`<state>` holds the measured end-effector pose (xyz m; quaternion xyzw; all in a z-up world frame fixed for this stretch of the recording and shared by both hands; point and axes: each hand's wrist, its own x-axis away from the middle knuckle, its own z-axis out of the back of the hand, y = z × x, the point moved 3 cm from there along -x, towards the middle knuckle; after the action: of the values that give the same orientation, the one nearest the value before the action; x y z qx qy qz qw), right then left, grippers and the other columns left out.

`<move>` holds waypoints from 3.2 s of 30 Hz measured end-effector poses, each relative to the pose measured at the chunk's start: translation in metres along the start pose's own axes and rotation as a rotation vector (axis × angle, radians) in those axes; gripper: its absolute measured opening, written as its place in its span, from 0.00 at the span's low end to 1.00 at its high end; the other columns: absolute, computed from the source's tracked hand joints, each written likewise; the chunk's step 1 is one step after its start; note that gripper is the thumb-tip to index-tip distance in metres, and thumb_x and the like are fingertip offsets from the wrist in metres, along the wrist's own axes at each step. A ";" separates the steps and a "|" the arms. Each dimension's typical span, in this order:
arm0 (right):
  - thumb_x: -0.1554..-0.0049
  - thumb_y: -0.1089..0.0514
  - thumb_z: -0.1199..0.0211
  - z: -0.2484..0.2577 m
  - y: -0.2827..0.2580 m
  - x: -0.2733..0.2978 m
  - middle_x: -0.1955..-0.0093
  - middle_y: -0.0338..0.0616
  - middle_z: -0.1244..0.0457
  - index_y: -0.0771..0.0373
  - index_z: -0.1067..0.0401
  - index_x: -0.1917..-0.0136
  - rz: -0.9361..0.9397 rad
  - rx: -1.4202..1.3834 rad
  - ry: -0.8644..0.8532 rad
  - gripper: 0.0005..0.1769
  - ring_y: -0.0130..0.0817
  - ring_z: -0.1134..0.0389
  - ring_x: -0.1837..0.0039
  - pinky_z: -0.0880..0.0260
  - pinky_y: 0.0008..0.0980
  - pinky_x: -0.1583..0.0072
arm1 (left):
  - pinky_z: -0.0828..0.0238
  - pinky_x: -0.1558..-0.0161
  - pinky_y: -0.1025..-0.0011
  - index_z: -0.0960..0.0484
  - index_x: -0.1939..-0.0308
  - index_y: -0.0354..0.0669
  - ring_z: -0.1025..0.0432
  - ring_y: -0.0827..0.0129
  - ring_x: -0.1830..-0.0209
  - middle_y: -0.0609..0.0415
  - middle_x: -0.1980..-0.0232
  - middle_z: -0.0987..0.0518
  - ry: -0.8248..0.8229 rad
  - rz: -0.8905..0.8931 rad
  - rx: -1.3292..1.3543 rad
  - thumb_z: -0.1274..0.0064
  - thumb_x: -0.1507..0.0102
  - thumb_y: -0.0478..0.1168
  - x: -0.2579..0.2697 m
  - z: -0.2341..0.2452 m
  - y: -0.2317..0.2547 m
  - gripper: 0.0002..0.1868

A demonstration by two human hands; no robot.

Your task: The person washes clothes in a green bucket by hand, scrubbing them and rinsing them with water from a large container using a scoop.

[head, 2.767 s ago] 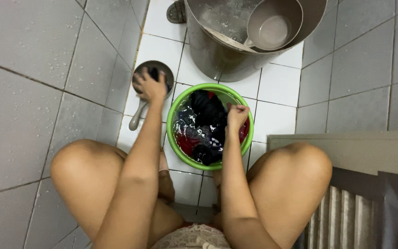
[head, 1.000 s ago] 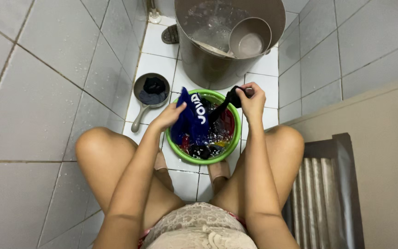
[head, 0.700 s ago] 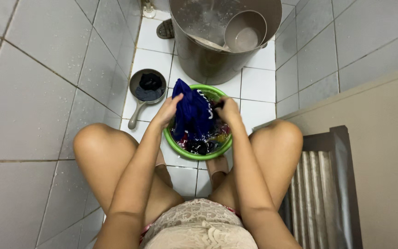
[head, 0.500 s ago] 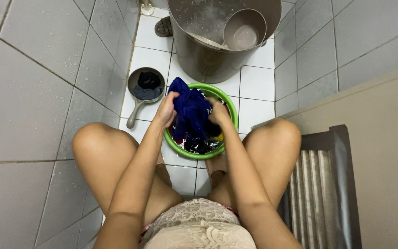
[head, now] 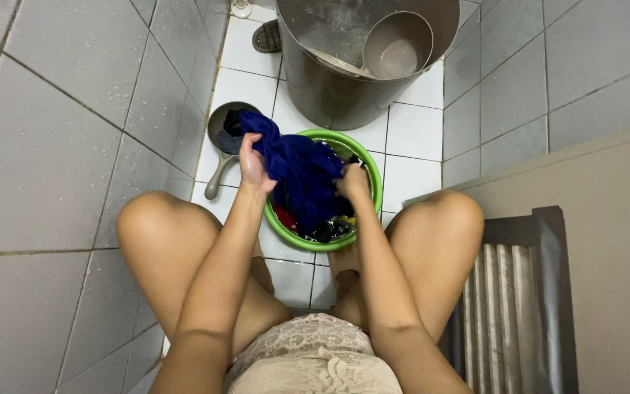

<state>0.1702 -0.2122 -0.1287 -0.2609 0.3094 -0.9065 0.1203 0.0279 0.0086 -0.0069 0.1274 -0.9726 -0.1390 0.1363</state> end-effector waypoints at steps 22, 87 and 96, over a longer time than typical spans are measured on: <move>0.42 0.61 0.32 0.109 -0.169 0.133 0.64 0.36 0.33 0.65 0.29 0.55 0.438 -0.718 -0.056 0.07 0.21 0.31 0.63 0.31 0.22 0.61 | 0.40 0.33 0.46 0.40 0.31 0.31 0.36 0.41 0.33 0.32 0.36 0.31 -0.205 -0.135 -1.253 0.34 0.45 0.44 -0.013 0.049 -0.100 0.45; 0.55 0.58 0.23 -0.131 0.050 -0.011 0.13 0.40 0.70 0.36 0.32 0.29 -0.062 0.720 -0.618 0.43 0.61 0.91 0.16 0.65 0.91 0.32 | 0.59 0.31 0.25 0.25 0.35 0.62 0.64 0.32 0.19 0.53 0.15 0.67 -0.006 0.424 -2.274 0.25 0.51 0.46 -0.013 0.177 -0.151 0.41; 0.50 0.54 0.34 -0.109 0.005 0.013 0.29 0.56 0.46 0.55 0.25 0.39 0.053 0.677 -0.664 0.24 0.57 0.51 0.28 0.44 0.64 0.33 | 0.64 0.25 0.42 0.37 0.26 0.59 0.61 0.39 0.19 0.45 0.17 0.53 -0.075 0.332 -2.434 0.58 0.34 0.51 -0.031 0.232 -0.171 0.31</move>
<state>0.0999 -0.1662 -0.1999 -0.4748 -0.0523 -0.8204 0.3143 0.0228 -0.0869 -0.2810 -0.2121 -0.2165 -0.9404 0.1543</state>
